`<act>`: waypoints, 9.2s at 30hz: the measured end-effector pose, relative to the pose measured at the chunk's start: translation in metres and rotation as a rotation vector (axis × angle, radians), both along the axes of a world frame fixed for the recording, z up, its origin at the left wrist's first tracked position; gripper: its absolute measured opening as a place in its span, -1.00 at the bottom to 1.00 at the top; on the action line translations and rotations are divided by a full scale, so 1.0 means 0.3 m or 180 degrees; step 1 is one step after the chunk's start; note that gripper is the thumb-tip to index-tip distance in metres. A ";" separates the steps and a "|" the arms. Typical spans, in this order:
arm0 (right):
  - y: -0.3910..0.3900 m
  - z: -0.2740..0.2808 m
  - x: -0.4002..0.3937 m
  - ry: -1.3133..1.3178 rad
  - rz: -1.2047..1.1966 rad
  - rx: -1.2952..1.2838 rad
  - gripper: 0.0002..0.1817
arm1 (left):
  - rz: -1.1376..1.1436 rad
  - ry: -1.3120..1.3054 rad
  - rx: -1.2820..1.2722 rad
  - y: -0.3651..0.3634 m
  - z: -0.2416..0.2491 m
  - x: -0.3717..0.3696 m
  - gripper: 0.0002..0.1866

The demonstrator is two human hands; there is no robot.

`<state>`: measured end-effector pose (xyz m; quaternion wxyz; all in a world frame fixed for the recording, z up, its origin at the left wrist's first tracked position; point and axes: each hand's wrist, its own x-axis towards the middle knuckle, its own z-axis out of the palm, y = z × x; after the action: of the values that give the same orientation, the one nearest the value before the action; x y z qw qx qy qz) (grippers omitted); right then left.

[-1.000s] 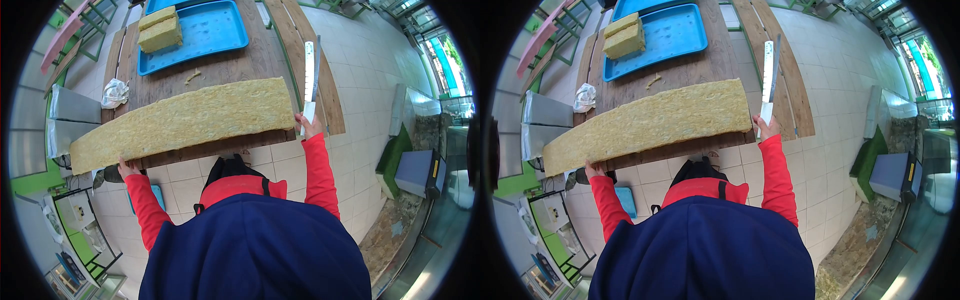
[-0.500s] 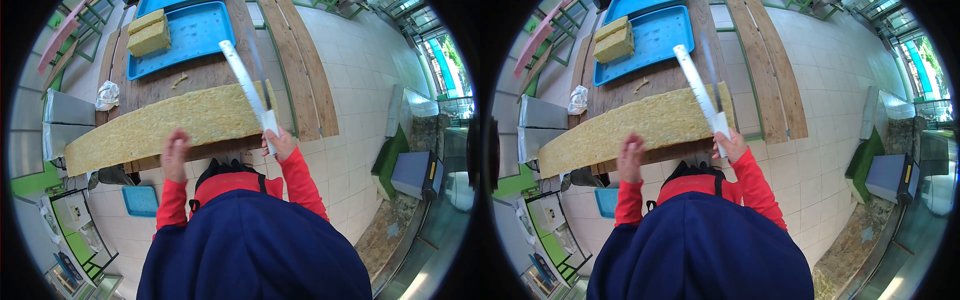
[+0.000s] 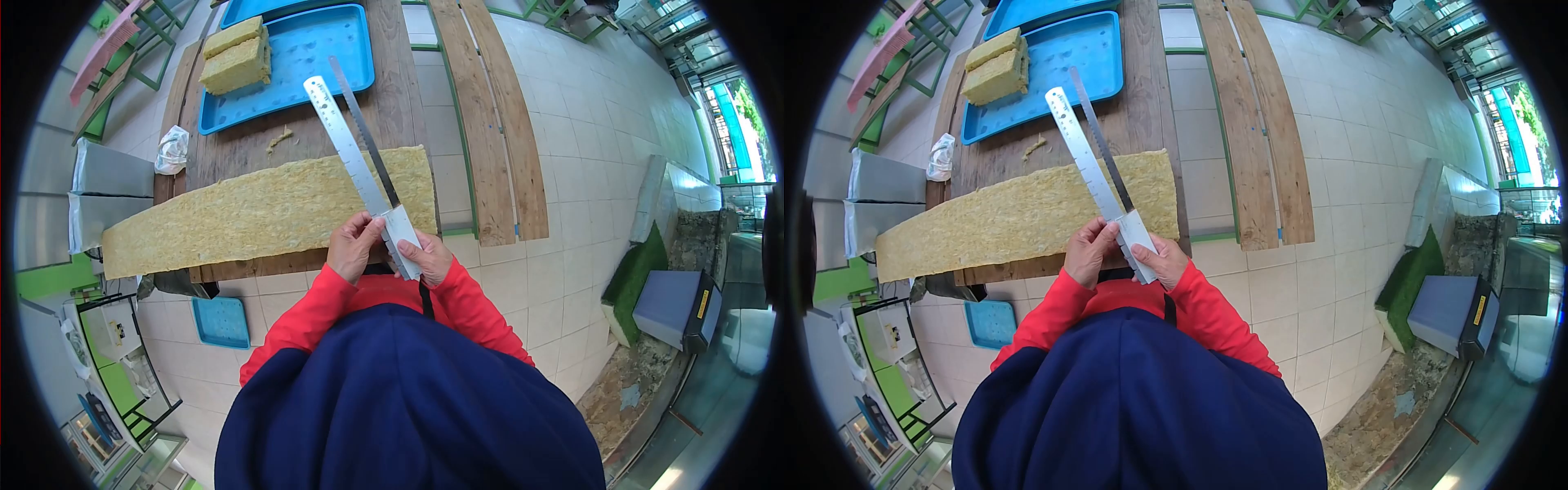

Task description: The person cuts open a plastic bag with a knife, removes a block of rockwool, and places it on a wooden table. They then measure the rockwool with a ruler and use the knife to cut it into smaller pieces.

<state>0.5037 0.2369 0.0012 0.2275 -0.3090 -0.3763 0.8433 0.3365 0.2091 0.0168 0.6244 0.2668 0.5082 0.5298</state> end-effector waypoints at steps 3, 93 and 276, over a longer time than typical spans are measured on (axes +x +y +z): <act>0.007 0.004 0.012 0.0046 -0.0286 0.0029 -0.60 | 0.0137 -0.0034 0.0062 0.023 0.004 -0.001 -0.80; 0.496 0.035 0.131 -0.4146 -0.0026 0.3553 -0.67 | -0.1097 0.5397 0.1021 0.187 -0.055 0.054 -0.28; -0.098 0.418 -0.171 -0.4425 0.0298 0.3735 -0.43 | -0.1095 0.5353 0.0940 0.153 -0.059 -0.088 -0.24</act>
<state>0.4525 0.2075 0.1267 0.0356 -0.5668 -0.8096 0.1485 0.3101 0.2550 -0.0009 0.0723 0.7209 0.6795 0.1158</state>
